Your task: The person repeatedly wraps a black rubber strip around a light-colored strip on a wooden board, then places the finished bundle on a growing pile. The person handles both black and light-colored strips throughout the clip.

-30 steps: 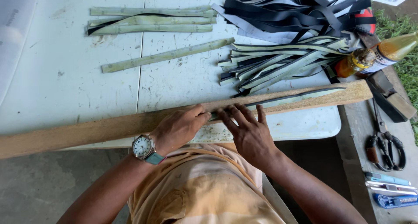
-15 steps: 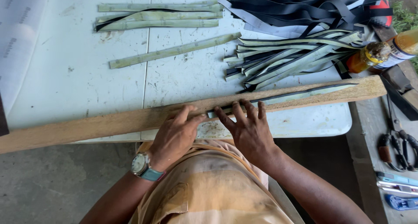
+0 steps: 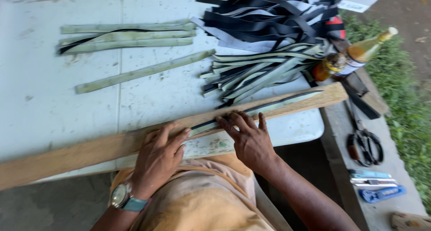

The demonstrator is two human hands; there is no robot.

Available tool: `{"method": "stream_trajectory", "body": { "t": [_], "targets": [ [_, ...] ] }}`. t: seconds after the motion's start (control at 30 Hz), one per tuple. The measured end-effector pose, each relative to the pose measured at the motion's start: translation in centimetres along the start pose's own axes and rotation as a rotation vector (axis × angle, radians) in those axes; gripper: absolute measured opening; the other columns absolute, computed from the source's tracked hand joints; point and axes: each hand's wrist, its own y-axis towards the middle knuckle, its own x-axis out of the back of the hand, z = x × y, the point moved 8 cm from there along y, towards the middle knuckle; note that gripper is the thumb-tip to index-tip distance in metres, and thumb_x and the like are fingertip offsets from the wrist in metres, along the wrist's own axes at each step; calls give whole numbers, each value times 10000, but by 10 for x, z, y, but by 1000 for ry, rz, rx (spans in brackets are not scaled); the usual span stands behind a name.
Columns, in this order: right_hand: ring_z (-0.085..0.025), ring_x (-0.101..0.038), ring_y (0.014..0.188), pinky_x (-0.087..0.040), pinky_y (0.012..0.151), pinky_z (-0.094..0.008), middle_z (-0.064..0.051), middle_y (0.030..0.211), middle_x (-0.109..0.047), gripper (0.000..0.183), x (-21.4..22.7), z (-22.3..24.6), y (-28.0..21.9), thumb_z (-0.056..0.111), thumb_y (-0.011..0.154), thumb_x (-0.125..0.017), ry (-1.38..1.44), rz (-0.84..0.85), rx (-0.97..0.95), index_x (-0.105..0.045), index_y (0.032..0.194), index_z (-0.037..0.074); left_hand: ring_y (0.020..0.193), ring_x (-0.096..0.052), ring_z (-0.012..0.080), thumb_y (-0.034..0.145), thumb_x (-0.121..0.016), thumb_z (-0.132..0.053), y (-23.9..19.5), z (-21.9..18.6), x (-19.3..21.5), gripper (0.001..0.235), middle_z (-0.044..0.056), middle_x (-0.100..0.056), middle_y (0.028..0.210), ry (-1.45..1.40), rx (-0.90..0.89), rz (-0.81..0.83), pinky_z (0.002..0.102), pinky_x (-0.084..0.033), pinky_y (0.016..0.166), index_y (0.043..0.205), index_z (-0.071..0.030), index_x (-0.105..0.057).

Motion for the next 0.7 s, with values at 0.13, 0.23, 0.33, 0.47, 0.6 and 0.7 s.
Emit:
{"method": "stream_trajectory", "body": {
  "t": [0.13, 0.23, 0.33, 0.47, 0.6, 0.7],
  "targets": [
    [-310, -413, 1407, -291, 1090, -731, -85, 1487, -467, 817, 1, -44, -13, 50, 800, -579, -5, 77, -136, -385, 1559, 280, 1112, -616, 360, 861, -691, -238, -3, -4, -2, 490, 153, -577, 1358, 19, -15, 4, 479, -474, 982, 1344, -166, -649],
    [-305, -399, 1423, -275, 1094, -730, -91, 1498, -458, 848, 6, -73, -21, 42, 773, -595, -11, 72, -206, -382, 1554, 297, 1119, -611, 357, 871, -681, -254, -1, -4, 0, 495, 148, -575, 1362, 30, 0, 14, 470, -481, 977, 1357, -168, -638],
    [-293, -381, 1438, -252, 1106, -735, -66, 1518, -454, 855, 9, -104, -33, 45, 765, -610, -4, 84, -280, -384, 1548, 302, 1103, -609, 352, 867, -675, -267, -1, -3, -3, 514, 148, -570, 1369, 47, 11, 45, 465, -483, 968, 1371, -176, -628],
    [-272, -386, 1450, -244, 1128, -732, -44, 1517, -479, 807, 15, -147, -46, 58, 768, -616, -28, 39, -371, -426, 1523, 268, 1120, -602, 356, 857, -669, -274, -5, 5, -9, 529, 131, -570, 1381, 68, 35, 62, 471, -477, 986, 1380, -206, -627],
    [-268, -394, 1454, -209, 1115, -751, -21, 1510, -507, 747, 24, -194, -58, 41, 785, -603, -10, 14, -480, -486, 1493, 247, 1178, -598, 336, 831, -667, -288, -7, 16, -20, 533, 140, -563, 1391, 65, 10, 27, 490, -449, 1009, 1357, -217, -632],
    [-261, -410, 1442, -216, 1127, -748, 17, 1497, -526, 691, 27, -220, -64, 66, 798, -606, -94, 3, -513, -527, 1461, 244, 1225, -587, 323, 813, -673, -313, -13, 31, -34, 534, 122, -561, 1402, 80, 11, 21, 498, -436, 1051, 1342, -257, -636]
  ]
}}
